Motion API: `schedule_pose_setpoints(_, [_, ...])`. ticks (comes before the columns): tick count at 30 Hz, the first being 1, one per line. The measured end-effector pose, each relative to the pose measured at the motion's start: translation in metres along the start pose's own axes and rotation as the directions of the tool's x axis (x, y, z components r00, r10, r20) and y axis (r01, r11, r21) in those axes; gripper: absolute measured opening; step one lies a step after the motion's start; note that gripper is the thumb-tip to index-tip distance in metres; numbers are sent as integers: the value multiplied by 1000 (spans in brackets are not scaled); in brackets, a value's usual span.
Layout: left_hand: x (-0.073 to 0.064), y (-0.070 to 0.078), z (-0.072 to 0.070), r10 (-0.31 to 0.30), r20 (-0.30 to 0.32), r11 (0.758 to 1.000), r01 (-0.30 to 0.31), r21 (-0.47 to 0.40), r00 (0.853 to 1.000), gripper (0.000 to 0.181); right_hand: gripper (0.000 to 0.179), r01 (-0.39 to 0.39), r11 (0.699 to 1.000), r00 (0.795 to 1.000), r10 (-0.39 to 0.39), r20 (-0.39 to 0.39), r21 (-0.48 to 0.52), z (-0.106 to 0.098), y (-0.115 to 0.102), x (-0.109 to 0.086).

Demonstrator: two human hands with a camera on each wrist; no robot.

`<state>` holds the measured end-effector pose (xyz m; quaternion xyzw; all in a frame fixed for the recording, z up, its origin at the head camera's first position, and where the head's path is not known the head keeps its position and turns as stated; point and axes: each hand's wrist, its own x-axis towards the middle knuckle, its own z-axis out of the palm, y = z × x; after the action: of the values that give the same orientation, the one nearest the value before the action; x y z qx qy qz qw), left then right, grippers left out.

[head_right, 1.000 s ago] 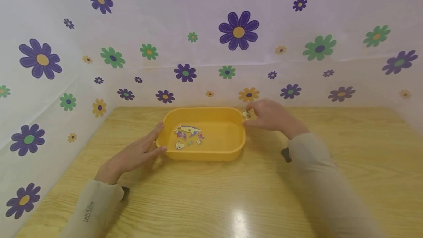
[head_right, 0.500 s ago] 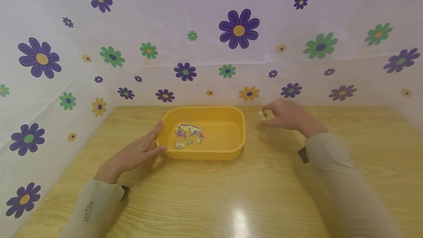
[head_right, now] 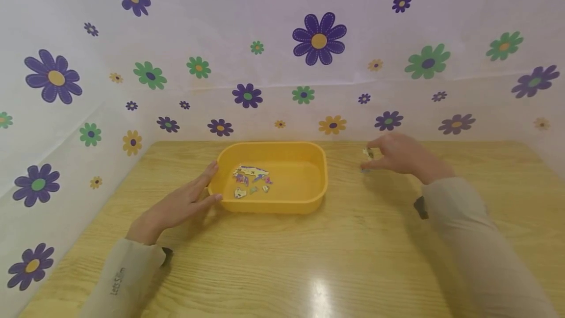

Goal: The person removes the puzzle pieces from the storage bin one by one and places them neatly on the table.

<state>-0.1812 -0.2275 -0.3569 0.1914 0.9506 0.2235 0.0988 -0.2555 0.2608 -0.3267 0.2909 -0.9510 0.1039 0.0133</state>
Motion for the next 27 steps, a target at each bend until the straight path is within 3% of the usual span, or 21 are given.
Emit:
schedule_pose_setpoints(18, [1, -1, -1, -1, 3, 1000, 1, -7, 1000, 89, 51, -60, 998, 994, 63, 91, -30, 8, 17, -7])
schedule_pose_setpoints(27, [1, 0, 0, 0, -2, 1000, 0, -9, 1000, 89, 46, -35, 998, 993, 41, 114, -56, 16, 22, -6])
